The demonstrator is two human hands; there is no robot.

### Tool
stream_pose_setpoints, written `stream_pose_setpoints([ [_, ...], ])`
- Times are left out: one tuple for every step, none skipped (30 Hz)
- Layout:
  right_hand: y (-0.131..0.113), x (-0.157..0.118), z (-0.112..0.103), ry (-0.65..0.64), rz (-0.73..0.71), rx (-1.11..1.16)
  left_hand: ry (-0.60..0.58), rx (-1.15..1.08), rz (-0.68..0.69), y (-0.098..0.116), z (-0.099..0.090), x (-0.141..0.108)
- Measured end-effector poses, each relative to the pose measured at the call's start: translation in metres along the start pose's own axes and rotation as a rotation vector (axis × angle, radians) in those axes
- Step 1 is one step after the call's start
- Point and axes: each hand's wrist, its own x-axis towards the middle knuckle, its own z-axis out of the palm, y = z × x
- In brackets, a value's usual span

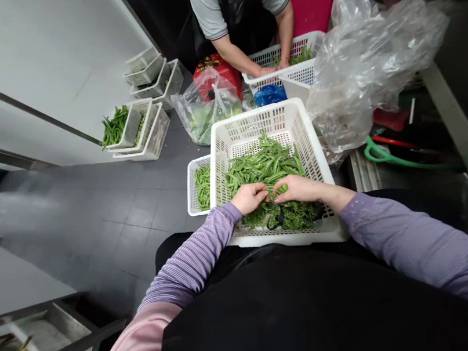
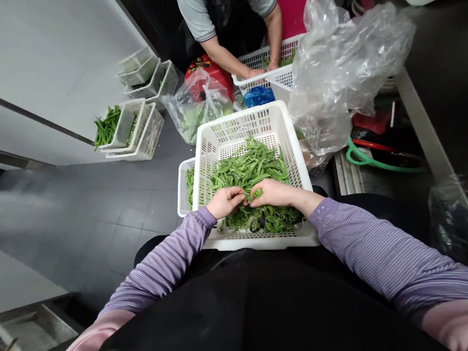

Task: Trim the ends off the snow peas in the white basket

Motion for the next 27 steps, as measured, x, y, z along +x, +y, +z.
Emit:
stream_pose_setpoints([
  [-0.001, -0.001, 0.002, 0.007, 0.026, 0.058, 0.041, -0.03, -0.007, 0.001, 0.001, 0.001],
  [-0.001, -0.002, 0.003, 0.021, 0.056, 0.128, 0.088, -0.057, -0.019, 0.001, 0.002, 0.003],
  [-0.001, -0.003, 0.004, 0.037, 0.085, 0.212, 0.137, -0.083, -0.04, -0.001, 0.003, 0.004],
  [-0.001, -0.003, 0.005, 0.051, 0.111, 0.311, 0.188, -0.103, -0.068, -0.002, 0.005, 0.004],
  [0.0, -0.003, 0.006, 0.062, 0.13, 0.419, 0.236, -0.113, -0.094, -0.004, 0.006, 0.004],
  [0.0, -0.003, 0.006, 0.064, 0.139, 0.527, 0.268, -0.111, -0.111, -0.005, 0.008, 0.002],
  [0.0, -0.002, 0.007, 0.057, 0.137, 0.622, 0.276, -0.093, -0.115, -0.004, 0.011, -0.001],
  [0.0, -0.002, 0.007, 0.051, 0.134, 0.696, 0.266, -0.057, -0.103, -0.002, 0.014, -0.005],
  [0.0, -0.001, 0.008, 0.046, 0.13, 0.747, 0.243, -0.001, -0.077, 0.002, 0.017, -0.009],
  [0.0, -0.001, 0.009, 0.046, 0.126, 0.78, 0.221, 0.073, -0.045, 0.006, 0.021, -0.014],
  [-0.001, -0.001, 0.01, 0.049, 0.125, 0.8, 0.208, 0.163, -0.015, 0.011, 0.024, -0.018],
  [-0.002, -0.001, 0.011, 0.056, 0.129, 0.814, 0.208, 0.264, 0.011, 0.017, 0.027, -0.022],
  [-0.003, -0.002, 0.013, 0.068, 0.139, 0.826, 0.222, 0.365, 0.036, 0.022, 0.03, -0.025],
  [-0.004, -0.003, 0.015, 0.078, 0.15, 0.839, 0.238, 0.46, 0.056, 0.026, 0.032, -0.026],
  [-0.005, -0.003, 0.016, 0.088, 0.16, 0.852, 0.251, 0.543, 0.073, 0.029, 0.034, -0.027],
  [-0.005, -0.004, 0.018, 0.1, 0.17, 0.863, 0.26, 0.612, 0.09, 0.031, 0.035, -0.028],
  [-0.005, -0.005, 0.019, 0.113, 0.177, 0.872, 0.266, 0.667, 0.105, 0.032, 0.035, -0.027],
  [-0.004, -0.005, 0.02, 0.129, 0.18, 0.875, 0.269, 0.711, 0.116, 0.032, 0.036, -0.027],
  [-0.004, -0.005, 0.021, 0.147, 0.181, 0.873, 0.272, 0.746, 0.123, 0.031, 0.036, -0.026],
  [-0.004, -0.006, 0.022, 0.165, 0.181, 0.866, 0.271, 0.774, 0.132, 0.03, 0.036, -0.026],
  [-0.003, -0.005, 0.023, 0.179, 0.183, 0.856, 0.269, 0.795, 0.142, 0.029, 0.036, -0.026],
  [-0.003, -0.005, 0.024, 0.188, 0.185, 0.843, 0.265, 0.811, 0.153, 0.027, 0.037, -0.026],
  [-0.002, -0.005, 0.024, 0.193, 0.188, 0.822, 0.256, 0.824, 0.165, 0.027, 0.038, -0.025],
  [-0.002, -0.004, 0.025, 0.197, 0.194, 0.792, 0.243, 0.835, 0.176, 0.026, 0.039, -0.025],
  [-0.001, -0.004, 0.026, 0.203, 0.199, 0.749, 0.223, 0.842, 0.189, 0.026, 0.04, -0.025],
  [-0.001, -0.003, 0.026, 0.211, 0.204, 0.694, 0.197, 0.845, 0.202, 0.025, 0.041, -0.025],
  [0.0, -0.003, 0.026, 0.214, 0.209, 0.625, 0.171, 0.844, 0.211, 0.025, 0.042, -0.025],
])
